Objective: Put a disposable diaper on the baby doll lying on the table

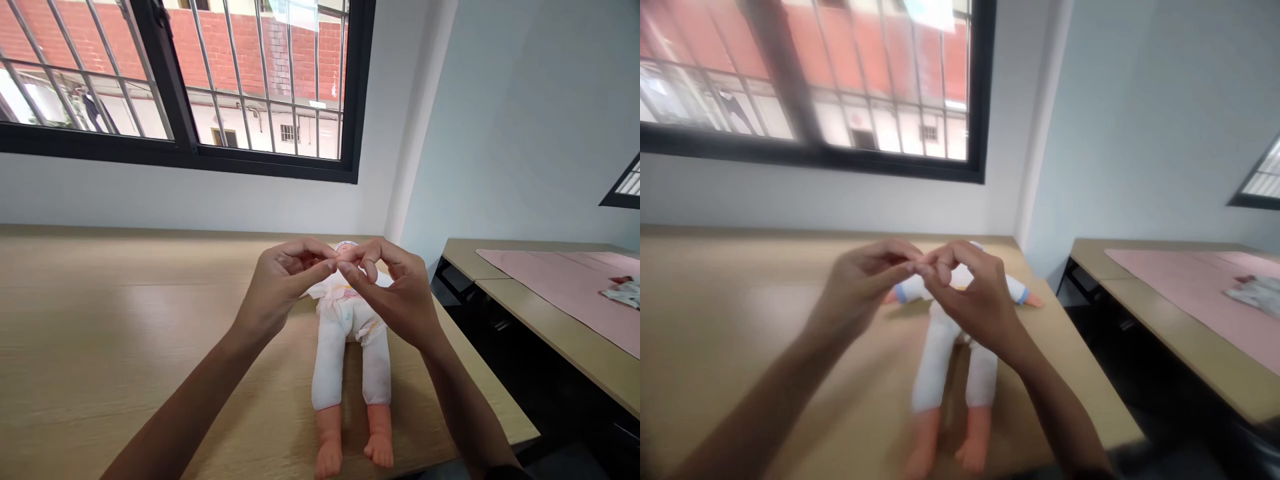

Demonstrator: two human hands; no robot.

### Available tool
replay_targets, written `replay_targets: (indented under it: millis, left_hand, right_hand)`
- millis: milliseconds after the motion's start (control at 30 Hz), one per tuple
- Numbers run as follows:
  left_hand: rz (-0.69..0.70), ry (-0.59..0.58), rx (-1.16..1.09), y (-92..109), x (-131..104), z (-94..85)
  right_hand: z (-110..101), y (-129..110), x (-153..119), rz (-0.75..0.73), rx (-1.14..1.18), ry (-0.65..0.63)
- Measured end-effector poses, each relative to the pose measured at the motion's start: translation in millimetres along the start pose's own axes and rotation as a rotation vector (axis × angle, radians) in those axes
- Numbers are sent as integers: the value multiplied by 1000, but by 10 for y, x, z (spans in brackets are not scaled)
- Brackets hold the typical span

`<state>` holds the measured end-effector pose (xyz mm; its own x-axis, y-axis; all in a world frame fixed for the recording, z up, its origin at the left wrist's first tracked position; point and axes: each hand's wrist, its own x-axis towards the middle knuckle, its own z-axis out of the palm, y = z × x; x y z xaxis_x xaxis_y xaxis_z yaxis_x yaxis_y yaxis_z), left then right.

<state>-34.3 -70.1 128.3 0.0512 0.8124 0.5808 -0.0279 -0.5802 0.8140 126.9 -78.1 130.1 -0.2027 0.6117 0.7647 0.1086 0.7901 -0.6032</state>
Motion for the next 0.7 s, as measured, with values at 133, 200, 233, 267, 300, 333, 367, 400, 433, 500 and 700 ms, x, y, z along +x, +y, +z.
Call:
replay_targets:
  millis: [133,200,233,267,300,333,367,400,433,500,700]
  left_hand:
    - [34,-18,74,31,3,20]
    - [79,-10,150,55,-2,21]
    - [102,-3,188,64,-6,18]
    - [123,3,227,72,-10,12]
    - [140,6,265,78,-16,4]
    - [150,8,301,83,-22,-4]
    - [157,8,333,87,-28,-12]
    - [159,7,362,90,-31,-18]
    - [157,2,385,89,-30,-23]
    - [155,-12,413,62,-4,-30]
    - [-28,-41,596,-461,294,-137]
  right_hand:
    - [-4,10,13,9,11,-51]
    - [-12,7,16,11,-2,-76]
    - [-18,5,16,7,-9,-82]
    - [-26,1,14,2,-12,-86]
    - [-33,-3,12,-4,-12,-88]
    - [-41,-10,9,-9,-10,-91]
    - [-48,-17,8,-13,-9,-95]
    - [-52,-24,10,-14,-11,-102]
    - [-53,-25,16,-15,-17,-113]
    - [-47,8,45,-13,-34,-132]
    - [-81,818,100,179,-29,-64]
